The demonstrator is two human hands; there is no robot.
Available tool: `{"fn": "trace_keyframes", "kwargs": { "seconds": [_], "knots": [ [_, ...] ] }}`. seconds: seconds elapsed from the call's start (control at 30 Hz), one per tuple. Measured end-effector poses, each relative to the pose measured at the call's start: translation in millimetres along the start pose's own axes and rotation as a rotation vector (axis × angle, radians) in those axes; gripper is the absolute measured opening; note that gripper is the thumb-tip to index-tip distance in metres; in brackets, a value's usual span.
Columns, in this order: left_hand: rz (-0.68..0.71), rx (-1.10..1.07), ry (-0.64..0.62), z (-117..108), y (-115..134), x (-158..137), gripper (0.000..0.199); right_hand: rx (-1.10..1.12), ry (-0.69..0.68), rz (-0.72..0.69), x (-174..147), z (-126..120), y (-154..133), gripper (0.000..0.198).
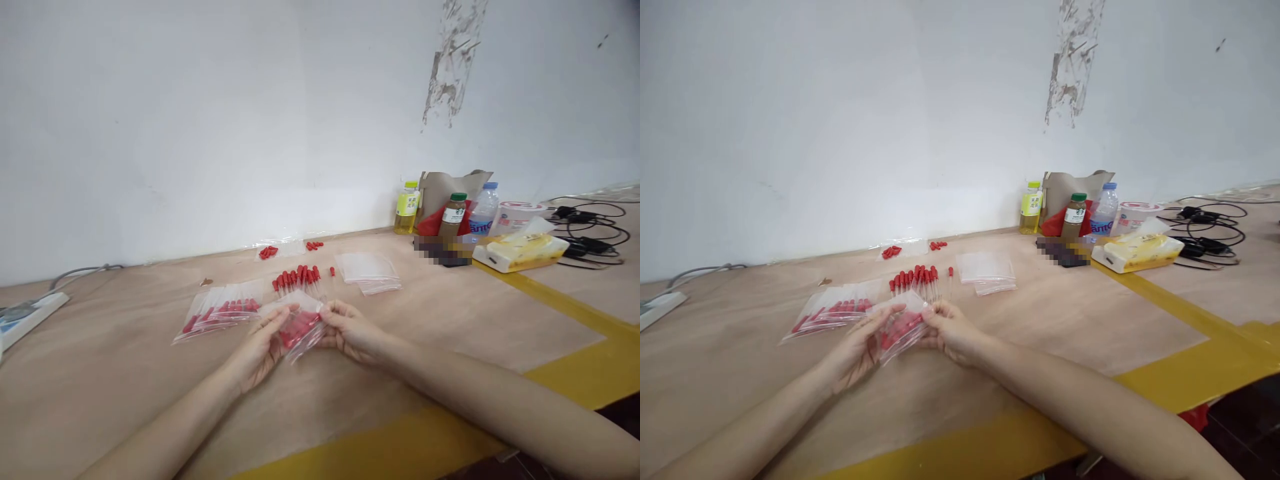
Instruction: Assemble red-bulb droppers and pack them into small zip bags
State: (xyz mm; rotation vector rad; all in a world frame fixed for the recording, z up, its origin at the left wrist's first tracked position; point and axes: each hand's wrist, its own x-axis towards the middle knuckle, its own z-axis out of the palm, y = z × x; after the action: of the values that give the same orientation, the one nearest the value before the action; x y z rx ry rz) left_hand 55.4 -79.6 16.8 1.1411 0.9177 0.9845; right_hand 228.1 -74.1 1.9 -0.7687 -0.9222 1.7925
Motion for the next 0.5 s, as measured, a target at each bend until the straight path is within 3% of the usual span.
{"fn": "trace_keyframes", "kwargs": {
  "seconds": [0.1,0.17,0.23,0.3,0.4,0.5],
  "knots": [
    [-0.032,0.13,0.121,-20.3,12.2,4.3,0.029,-0.259,-0.105,0.021,-0.1,-4.0,0.9,0.029],
    [0.001,0.305,0.119,-40.9,28.1,11.1,0.034,-0.56,-0.063,-0.065,5.4,-26.6,-16.5,0.024],
    [0.096,0.488,0.174,-61.6,44.7,22.4,0.042,-0.943,0.145,-0.214,16.0,-61.2,-43.8,0.015],
    [0.124,0.789,0.219,-78.0,56.6,38.0,0.041,-1.372,0.484,-0.234,28.9,-100.0,-72.7,0.01],
    [0.081,0.915,0.21,-90.6,62.0,64.4,0.04,-1.471,0.711,-0.17,46.9,-148.4,-103.0,0.016],
    [0.051,1.06,0.275,-93.3,58.9,84.2,0.032,-1.54,0.845,0.017,62.1,-172.7,-112.0,0.035]
  ]
}}
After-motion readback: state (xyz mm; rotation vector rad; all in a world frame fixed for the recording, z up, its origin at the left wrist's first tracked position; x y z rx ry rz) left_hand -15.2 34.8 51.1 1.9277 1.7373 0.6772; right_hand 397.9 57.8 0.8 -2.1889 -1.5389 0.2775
